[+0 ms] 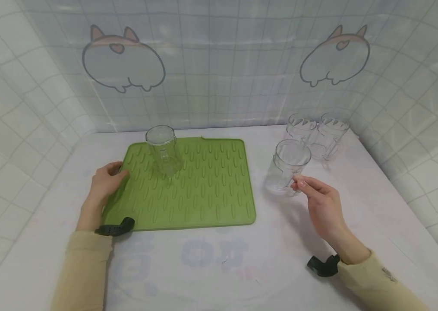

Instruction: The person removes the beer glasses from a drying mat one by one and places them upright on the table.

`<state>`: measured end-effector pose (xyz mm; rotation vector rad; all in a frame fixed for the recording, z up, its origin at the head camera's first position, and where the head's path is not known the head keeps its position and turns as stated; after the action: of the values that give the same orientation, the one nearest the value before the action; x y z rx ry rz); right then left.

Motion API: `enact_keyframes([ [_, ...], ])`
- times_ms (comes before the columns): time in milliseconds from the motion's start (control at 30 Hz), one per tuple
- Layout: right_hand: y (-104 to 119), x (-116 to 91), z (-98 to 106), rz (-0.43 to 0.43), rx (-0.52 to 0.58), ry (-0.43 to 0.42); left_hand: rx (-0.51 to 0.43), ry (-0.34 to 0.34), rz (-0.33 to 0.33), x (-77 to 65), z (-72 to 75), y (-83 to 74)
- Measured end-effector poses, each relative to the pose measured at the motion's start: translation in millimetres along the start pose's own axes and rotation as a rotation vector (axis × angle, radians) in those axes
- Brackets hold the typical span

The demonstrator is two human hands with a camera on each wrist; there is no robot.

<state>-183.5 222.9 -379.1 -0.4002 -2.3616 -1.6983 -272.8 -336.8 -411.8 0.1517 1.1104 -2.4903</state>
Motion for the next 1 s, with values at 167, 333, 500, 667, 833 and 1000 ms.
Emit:
enact_keyframes([
  [167, 5.8, -1.4, 13.1, 0.03, 0.02, -0.036, -0.001, 0.0, 0.001, 0.7, 0.3, 0.0],
  [333, 10.7, -3.5, 28.5, 0.061, 0.04, -0.087, 0.005, 0.0, -0.002, 0.7, -0.3, 0.3],
  [500, 13.3, -3.1, 44.8, 0.089, 0.086, -0.16, 0.01, 0.001, -0.006, -0.7, 0.3, 0.0],
  [667, 13.7, -0.4, 58.4, 0.118, 0.116, -0.223, 0.024, -0.004, -0.007, 0.5, 0.0, 0.2],
  [833, 14.7, 1.4, 67.1, 0.14, 0.125, -0.267, 0.028, -0.001, -0.012, 1.0, 0.1, -0.2],
  [1000, 16.1, 2.3, 73.3, 0.134, 0.123, -0.294, 0.023, 0.006, -0.015, 1.1, 0.8, -1.6],
])
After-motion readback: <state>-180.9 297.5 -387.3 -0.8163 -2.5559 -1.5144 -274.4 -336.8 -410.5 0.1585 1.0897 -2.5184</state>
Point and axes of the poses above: each hand's wrist, its own x-axis towards the middle knuckle, its own z-axis out of the back of the hand, y = z × x, the point moved 7 cm from there along x, towards the middle knuckle, and after that the axes turned 13 degrees about z, right-handed, at the moved point
